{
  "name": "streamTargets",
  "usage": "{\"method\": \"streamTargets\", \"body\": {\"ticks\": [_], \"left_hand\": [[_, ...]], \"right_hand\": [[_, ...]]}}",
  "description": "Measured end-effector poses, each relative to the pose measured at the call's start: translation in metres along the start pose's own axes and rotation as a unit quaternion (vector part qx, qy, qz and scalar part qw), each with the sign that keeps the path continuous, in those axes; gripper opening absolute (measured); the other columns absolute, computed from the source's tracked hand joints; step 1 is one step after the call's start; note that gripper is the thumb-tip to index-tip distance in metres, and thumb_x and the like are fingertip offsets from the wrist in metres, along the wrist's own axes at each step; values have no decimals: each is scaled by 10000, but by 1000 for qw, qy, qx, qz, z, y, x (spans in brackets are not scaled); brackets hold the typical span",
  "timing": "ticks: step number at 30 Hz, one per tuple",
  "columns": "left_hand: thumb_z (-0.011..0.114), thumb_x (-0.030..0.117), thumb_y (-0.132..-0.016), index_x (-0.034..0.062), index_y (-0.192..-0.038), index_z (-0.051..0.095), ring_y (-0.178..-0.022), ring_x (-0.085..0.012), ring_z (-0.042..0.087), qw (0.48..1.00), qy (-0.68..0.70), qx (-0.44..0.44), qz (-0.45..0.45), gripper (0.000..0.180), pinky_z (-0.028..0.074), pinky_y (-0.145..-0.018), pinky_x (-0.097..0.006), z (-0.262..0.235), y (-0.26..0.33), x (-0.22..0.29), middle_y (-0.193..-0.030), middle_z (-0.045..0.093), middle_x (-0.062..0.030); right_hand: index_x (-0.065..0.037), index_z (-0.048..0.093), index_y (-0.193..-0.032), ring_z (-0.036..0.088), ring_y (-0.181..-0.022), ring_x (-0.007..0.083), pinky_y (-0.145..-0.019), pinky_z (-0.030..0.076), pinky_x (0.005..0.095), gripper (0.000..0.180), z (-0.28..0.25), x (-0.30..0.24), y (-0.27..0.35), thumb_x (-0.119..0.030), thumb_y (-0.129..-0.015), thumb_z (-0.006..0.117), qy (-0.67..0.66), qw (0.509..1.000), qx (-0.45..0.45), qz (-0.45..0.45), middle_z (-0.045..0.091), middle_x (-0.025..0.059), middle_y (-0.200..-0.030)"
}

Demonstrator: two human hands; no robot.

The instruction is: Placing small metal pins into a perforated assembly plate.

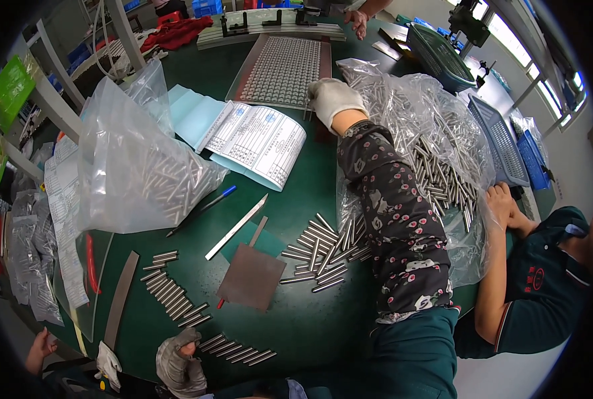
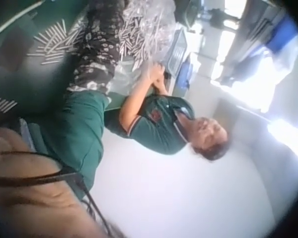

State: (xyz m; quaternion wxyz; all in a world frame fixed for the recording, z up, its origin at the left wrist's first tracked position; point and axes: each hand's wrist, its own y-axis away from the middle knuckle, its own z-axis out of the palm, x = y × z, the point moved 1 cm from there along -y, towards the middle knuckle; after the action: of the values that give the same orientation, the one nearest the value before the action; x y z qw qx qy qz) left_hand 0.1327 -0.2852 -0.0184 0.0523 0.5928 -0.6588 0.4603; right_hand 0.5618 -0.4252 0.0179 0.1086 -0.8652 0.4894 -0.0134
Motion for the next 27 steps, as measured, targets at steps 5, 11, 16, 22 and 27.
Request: {"method": "streamTargets", "body": {"ticks": [5,11,16,22,27], "left_hand": [[472,35,-778,1,-1048,544,-741,-326,605,1000,0,1,9,281,482,-651,-365,-1,-1,3,-883,595,-214],[490,54,-785,8,-1061,540,-748,-336,604,1000,0,5,5,285,484,-662,-367,-1,4,4,-883,596,-216],[481,183,-842,84,-1026,537,-730,-252,595,996,-79,37,-20,216,464,-631,-322,9,7,1,-912,600,-119],[510,73,-791,59,-1061,526,-746,-260,596,994,-84,55,33,271,469,-640,-324,14,0,-2,-939,595,-135],[536,-23,-716,73,-1115,494,-690,-274,600,985,-122,65,107,412,480,-574,-336,0,-5,23,-927,591,-153]], "right_hand": [[-35,569,-880,547,-881,314,-747,434,387,187,7,1,-3,-181,-767,542,-7,1000,-19,-15,567,149,-911],[-49,534,-917,546,-900,308,-743,441,397,171,10,-7,19,-150,-793,474,42,996,82,-4,564,150,-915],[-66,494,-1077,559,-904,311,-791,441,386,410,-20,-31,44,-333,-769,535,-67,995,70,-5,579,168,-918],[-30,150,-1335,455,-1057,375,-889,399,369,995,-12,-74,81,-379,-568,678,-72,993,-46,-80,428,260,-1159],[-87,216,-1319,497,-1029,351,-849,430,392,782,-22,-78,77,-190,-632,573,-158,986,17,47,456,204,-1141]]}}
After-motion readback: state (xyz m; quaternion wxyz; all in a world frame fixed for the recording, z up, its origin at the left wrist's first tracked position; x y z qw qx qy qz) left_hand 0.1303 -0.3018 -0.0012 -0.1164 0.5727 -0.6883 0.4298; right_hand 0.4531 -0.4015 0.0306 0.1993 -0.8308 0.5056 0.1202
